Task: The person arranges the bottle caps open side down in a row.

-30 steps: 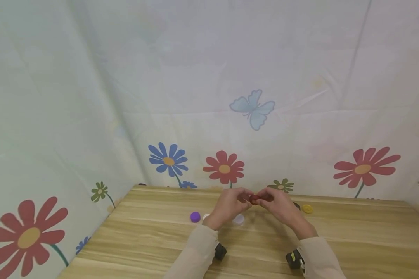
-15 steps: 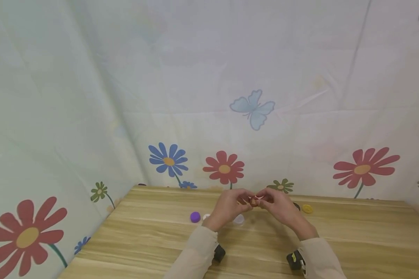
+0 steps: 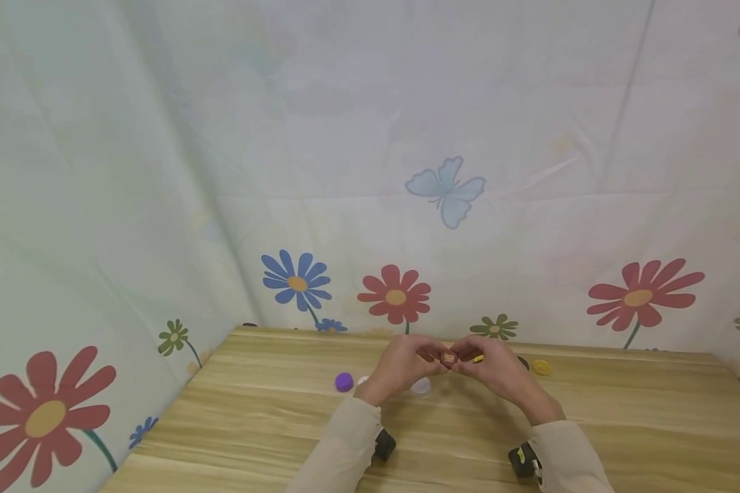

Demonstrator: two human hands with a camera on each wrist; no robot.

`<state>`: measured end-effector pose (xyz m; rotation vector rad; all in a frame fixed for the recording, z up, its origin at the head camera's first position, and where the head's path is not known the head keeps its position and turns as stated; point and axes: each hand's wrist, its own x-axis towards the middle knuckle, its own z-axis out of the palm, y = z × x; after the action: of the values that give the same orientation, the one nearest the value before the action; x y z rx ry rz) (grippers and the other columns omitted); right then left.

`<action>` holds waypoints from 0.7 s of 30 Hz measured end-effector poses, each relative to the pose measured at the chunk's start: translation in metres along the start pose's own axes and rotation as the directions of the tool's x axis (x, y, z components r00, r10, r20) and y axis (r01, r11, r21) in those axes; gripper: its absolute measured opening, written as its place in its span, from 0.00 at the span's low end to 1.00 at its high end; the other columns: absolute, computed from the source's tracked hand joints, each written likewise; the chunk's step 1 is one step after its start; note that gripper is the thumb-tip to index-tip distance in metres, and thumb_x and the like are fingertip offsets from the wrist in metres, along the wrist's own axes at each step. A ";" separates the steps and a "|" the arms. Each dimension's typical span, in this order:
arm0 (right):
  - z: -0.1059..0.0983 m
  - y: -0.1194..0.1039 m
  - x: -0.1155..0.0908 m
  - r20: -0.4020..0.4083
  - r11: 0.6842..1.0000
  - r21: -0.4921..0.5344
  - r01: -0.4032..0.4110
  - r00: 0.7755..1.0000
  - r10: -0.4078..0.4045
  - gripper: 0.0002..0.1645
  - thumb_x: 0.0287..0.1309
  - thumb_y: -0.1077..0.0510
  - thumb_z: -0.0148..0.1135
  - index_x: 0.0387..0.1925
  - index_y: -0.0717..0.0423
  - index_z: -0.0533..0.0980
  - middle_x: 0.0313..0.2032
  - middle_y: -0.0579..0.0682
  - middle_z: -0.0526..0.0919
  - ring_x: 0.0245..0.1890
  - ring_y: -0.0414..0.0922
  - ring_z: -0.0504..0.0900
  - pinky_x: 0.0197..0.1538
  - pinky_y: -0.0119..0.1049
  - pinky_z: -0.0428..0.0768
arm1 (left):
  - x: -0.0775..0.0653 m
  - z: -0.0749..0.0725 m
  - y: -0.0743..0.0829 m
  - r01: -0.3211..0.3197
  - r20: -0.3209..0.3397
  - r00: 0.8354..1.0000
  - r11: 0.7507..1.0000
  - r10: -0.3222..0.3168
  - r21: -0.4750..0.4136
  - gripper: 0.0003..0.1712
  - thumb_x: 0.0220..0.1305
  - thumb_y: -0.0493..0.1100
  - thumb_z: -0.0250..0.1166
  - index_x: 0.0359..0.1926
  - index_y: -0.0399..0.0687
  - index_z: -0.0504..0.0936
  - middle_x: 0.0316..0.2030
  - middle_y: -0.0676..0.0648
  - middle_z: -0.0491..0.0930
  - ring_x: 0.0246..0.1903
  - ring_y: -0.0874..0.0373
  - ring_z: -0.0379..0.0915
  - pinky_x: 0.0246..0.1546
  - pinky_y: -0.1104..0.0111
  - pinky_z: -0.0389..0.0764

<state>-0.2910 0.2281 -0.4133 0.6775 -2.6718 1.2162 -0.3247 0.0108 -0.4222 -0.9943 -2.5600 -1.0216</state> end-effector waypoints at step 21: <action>0.007 0.008 -0.003 0.091 0.999 0.024 0.038 0.995 -0.040 0.12 0.60 0.65 0.76 0.45 0.59 0.85 0.40 0.47 0.88 0.42 0.45 0.85 0.47 0.35 0.83 | 0.000 0.005 -0.002 0.074 0.139 0.988 0.997 -0.069 -0.031 0.13 0.60 0.36 0.81 0.46 0.47 0.93 0.35 0.57 0.90 0.33 0.73 0.78 0.40 0.79 0.77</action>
<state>-0.2916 0.2288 -0.4243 0.8041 -2.7079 1.2350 -0.3256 0.0126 -0.4269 -1.0219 -2.7162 -1.0558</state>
